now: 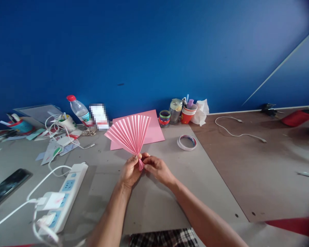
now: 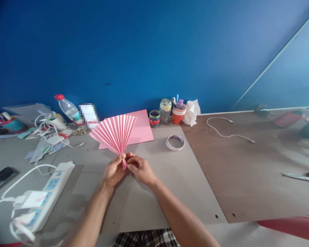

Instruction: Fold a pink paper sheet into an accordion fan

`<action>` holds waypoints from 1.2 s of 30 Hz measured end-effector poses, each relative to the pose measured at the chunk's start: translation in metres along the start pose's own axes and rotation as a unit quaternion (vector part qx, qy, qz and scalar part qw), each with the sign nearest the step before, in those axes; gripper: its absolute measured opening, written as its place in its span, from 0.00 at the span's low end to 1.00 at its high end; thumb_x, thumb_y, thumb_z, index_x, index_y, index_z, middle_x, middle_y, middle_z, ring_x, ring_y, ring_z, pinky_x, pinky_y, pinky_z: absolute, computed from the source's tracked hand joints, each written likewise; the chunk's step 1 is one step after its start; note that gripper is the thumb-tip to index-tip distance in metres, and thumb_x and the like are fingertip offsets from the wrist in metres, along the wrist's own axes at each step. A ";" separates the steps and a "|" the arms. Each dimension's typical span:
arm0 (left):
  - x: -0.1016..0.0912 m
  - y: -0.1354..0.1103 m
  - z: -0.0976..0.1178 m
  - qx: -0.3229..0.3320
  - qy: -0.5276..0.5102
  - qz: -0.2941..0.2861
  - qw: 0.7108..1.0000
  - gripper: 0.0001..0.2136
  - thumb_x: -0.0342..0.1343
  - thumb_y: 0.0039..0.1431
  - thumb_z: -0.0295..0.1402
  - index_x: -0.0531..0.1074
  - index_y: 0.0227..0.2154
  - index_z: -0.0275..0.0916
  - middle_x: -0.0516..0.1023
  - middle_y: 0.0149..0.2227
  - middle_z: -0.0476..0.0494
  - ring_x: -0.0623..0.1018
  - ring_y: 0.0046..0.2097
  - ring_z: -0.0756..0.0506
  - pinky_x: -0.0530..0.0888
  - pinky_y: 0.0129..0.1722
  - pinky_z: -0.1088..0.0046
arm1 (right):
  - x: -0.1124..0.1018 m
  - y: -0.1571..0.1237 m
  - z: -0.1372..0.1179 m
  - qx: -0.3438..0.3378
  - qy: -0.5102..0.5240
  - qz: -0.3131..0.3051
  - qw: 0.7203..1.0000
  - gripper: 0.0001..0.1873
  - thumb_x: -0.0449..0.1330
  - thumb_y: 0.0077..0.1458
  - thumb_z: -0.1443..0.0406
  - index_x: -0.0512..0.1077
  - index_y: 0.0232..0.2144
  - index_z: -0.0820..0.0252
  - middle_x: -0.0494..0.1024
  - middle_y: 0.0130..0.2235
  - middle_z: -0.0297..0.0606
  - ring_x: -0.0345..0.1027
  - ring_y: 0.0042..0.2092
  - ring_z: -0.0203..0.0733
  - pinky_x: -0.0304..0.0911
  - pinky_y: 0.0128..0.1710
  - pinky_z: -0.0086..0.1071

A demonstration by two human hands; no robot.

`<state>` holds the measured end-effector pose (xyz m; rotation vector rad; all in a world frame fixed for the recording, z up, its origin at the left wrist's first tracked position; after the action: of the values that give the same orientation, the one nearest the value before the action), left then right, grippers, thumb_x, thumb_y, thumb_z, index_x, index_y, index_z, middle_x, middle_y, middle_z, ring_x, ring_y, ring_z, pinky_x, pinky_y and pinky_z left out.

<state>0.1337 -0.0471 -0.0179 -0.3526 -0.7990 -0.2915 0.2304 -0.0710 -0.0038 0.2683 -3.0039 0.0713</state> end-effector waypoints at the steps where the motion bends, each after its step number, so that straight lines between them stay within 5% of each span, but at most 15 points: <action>1: 0.000 0.000 0.000 -0.002 -0.001 0.000 1.000 0.05 0.64 0.48 0.31 0.75 0.26 0.35 0.80 0.38 0.40 0.77 0.46 0.40 0.73 0.46 0.62 | 0.000 -0.001 -0.003 -0.014 -0.031 0.005 0.999 0.09 0.60 0.47 0.63 0.71 0.31 0.62 0.72 0.28 0.32 0.63 0.29 0.34 0.57 0.31 0.28; 8: 0.002 -0.002 -0.001 -0.013 -0.005 -0.010 1.000 0.07 0.63 0.50 0.33 0.76 0.28 0.35 0.79 0.39 0.41 0.76 0.45 0.41 0.73 0.44 0.64 | 0.006 -0.006 -0.013 -0.051 -0.104 -0.011 0.993 0.09 0.55 0.53 0.64 0.73 0.30 0.62 0.72 0.28 0.32 0.63 0.30 0.34 0.58 0.32 0.27; 14: 0.001 -0.001 -0.005 -0.028 0.004 -0.012 1.000 0.08 0.62 0.51 0.35 0.75 0.29 0.35 0.78 0.40 0.40 0.76 0.44 0.40 0.73 0.30 0.70 | 0.008 -0.006 -0.005 -0.025 -0.099 -0.039 0.994 0.10 0.51 0.55 0.66 0.72 0.30 0.61 0.69 0.24 0.32 0.63 0.26 0.34 0.58 0.29 0.27; 26: 0.000 0.002 -0.009 -0.008 -0.011 0.014 1.000 0.06 0.66 0.46 0.31 0.75 0.26 0.35 0.79 0.34 0.43 0.78 0.42 0.43 0.72 0.42 0.68 | 0.011 -0.012 -0.013 -0.168 -0.314 0.036 0.934 0.13 0.48 0.58 0.68 0.68 0.25 0.58 0.70 0.29 0.38 0.62 0.30 0.36 0.54 0.31 0.27; 32: 0.000 0.001 -0.004 -0.004 -0.013 0.011 1.000 0.07 0.66 0.48 0.32 0.74 0.26 0.36 0.79 0.35 0.45 0.77 0.42 0.45 0.71 0.44 0.70 | 0.008 -0.013 -0.021 -0.170 -0.284 0.027 0.943 0.11 0.50 0.52 0.71 0.68 0.23 0.59 0.71 0.27 0.36 0.62 0.28 0.35 0.54 0.30 0.27; 36: 0.007 -0.001 0.000 0.005 -0.007 -0.011 1.000 0.08 0.66 0.47 0.33 0.73 0.26 0.36 0.77 0.31 0.46 0.76 0.39 0.47 0.71 0.43 0.69 | -0.011 -0.010 -0.030 -0.139 -0.237 0.076 0.958 0.09 0.51 0.49 0.71 0.69 0.22 0.59 0.69 0.24 0.32 0.59 0.26 0.34 0.53 0.28 0.27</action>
<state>0.1379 -0.0488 -0.0127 -0.3375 -0.8192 -0.3065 0.2469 -0.0775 0.0245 0.0228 -3.4431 -0.4636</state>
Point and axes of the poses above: each hand's wrist, its own y-axis towards the middle knuckle, its own x-axis out of the palm, z = x × y, the point moved 7 cm from there along y, towards the middle knuckle
